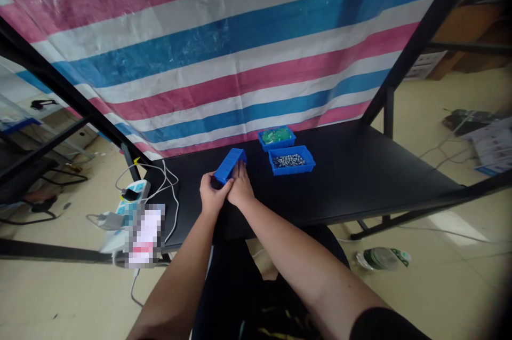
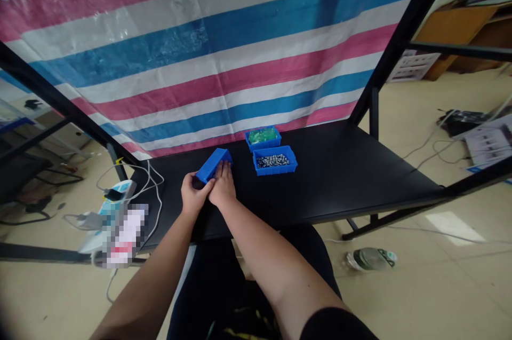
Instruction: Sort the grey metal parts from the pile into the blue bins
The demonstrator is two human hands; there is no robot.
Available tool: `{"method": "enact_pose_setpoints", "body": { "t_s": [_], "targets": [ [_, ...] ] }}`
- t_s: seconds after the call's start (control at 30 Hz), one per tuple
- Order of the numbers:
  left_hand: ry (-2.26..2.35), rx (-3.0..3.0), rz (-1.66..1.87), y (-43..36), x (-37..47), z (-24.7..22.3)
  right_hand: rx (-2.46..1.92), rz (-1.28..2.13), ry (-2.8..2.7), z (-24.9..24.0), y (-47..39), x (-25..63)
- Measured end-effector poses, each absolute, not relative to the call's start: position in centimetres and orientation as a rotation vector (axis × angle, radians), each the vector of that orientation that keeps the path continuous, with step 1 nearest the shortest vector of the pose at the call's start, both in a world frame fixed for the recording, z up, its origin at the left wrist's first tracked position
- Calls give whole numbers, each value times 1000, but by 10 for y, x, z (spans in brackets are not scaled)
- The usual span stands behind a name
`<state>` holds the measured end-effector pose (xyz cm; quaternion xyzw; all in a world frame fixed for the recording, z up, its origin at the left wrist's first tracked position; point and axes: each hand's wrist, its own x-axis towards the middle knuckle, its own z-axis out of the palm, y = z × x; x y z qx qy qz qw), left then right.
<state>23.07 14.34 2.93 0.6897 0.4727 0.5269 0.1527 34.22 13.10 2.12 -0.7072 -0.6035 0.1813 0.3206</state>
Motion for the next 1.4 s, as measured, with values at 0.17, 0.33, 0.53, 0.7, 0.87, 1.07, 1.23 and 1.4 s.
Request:
{"method": "enact_pose_setpoints", "body": {
  "t_s": [0.17,0.33,0.53,0.7,0.87,1.07,1.23,1.4],
  "targets": [
    [1319,2068,1548,140,230,31,-1882,512,-1605,24,129,343],
    [1265,2114,1514,135,229,35,-1897,517,-1618,20,132,344],
    [1206,2115,1465,135,228,33,-1886,489,-1645,11,136,343],
    [1198,2137,1442,136,227,32,-1924,504,-1635,12,135,342],
    [1195,2160,1505,137,227,35,-1902,405,-1649,10,133,340],
    [1271,2081,1527,141,224,31,-1853,324,-1653,14,126,340],
    [1312,1989,1545,145,221,25,-1842,327,-1679,17,123,341],
    [1341,1942,1564,146,219,24,-1852,322,-1683,17,124,341]
  ]
}}
